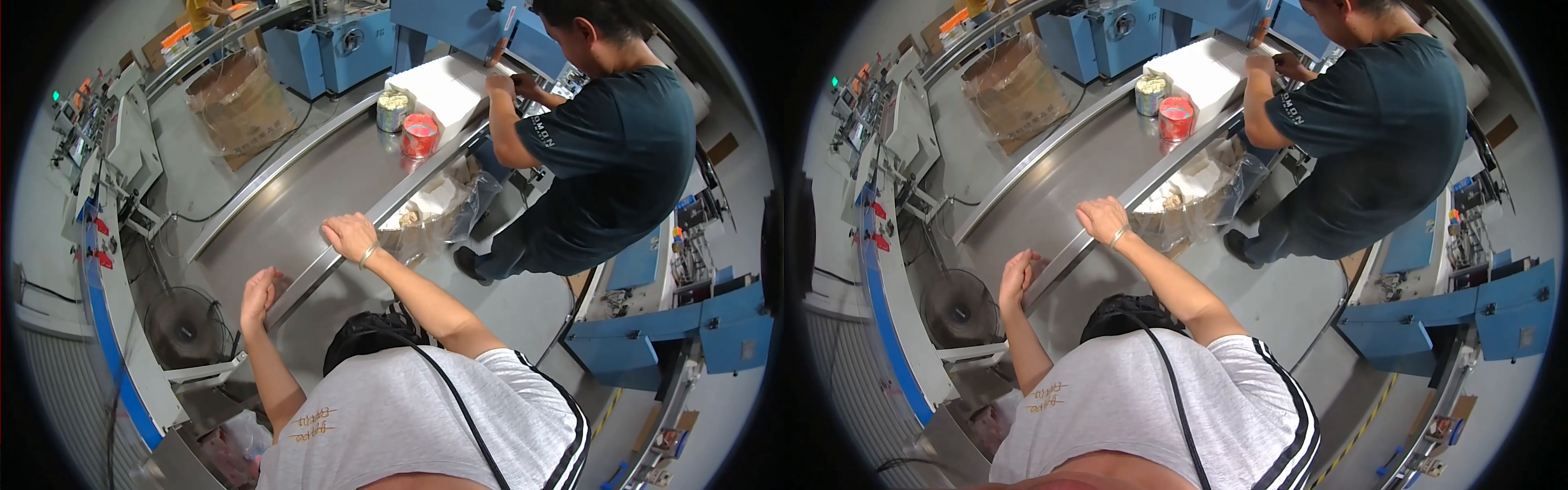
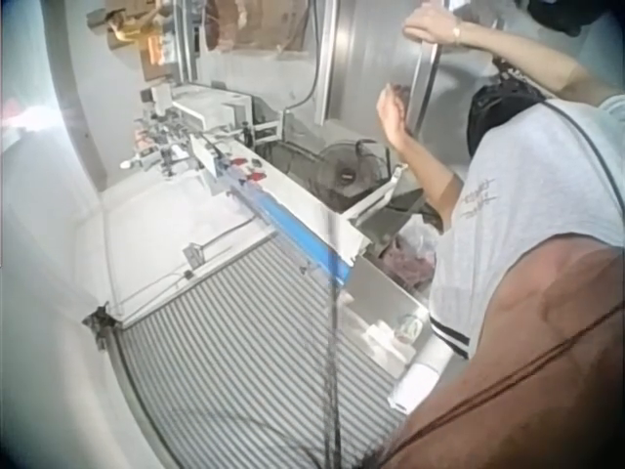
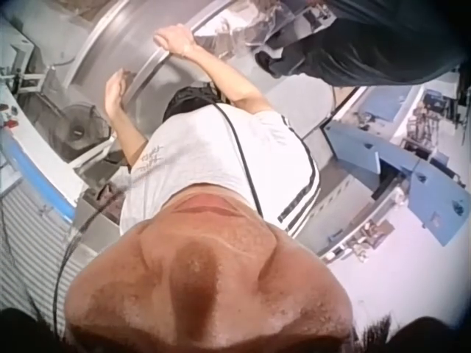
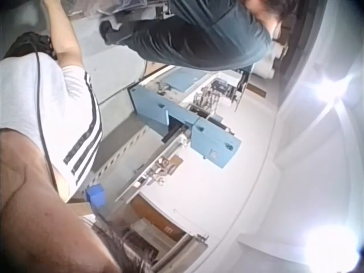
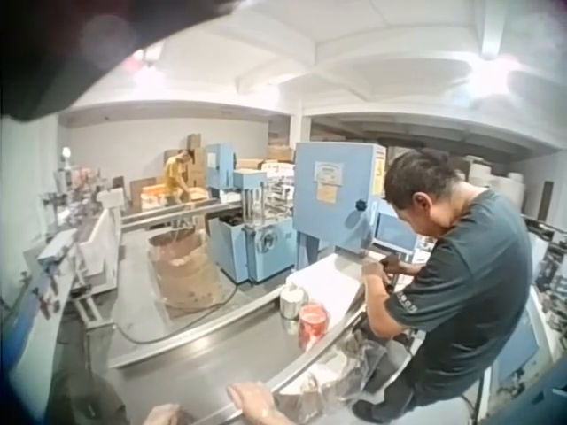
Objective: Organizing and inspecting stacks of paper napkins on an industrial production line.
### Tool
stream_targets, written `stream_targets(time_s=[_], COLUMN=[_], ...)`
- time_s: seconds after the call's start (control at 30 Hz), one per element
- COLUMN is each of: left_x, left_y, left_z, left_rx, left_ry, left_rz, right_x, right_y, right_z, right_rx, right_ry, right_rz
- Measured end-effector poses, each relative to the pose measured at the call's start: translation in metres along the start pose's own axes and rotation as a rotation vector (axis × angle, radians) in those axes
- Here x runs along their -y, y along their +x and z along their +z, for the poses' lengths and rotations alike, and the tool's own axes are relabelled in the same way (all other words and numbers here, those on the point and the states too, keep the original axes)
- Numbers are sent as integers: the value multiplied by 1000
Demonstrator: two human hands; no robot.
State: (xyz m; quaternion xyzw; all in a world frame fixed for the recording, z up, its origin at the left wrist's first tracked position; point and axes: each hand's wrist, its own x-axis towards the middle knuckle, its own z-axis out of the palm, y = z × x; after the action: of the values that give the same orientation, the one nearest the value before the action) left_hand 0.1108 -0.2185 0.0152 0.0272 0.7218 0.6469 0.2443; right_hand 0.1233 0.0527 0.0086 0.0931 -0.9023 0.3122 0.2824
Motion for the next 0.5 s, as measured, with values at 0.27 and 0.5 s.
stream_targets(time_s=[0.27,0.5], left_x=[1,2], left_y=[0,2], left_z=[1,1], left_rx=[0,2], left_ry=[-36,-31], left_rz=[-5,-14], right_x=[-1,-1], right_y=[0,0], right_z=[1,0], right_rx=[-10,-14], right_ry=[-10,-15], right_rz=[-6,-9])
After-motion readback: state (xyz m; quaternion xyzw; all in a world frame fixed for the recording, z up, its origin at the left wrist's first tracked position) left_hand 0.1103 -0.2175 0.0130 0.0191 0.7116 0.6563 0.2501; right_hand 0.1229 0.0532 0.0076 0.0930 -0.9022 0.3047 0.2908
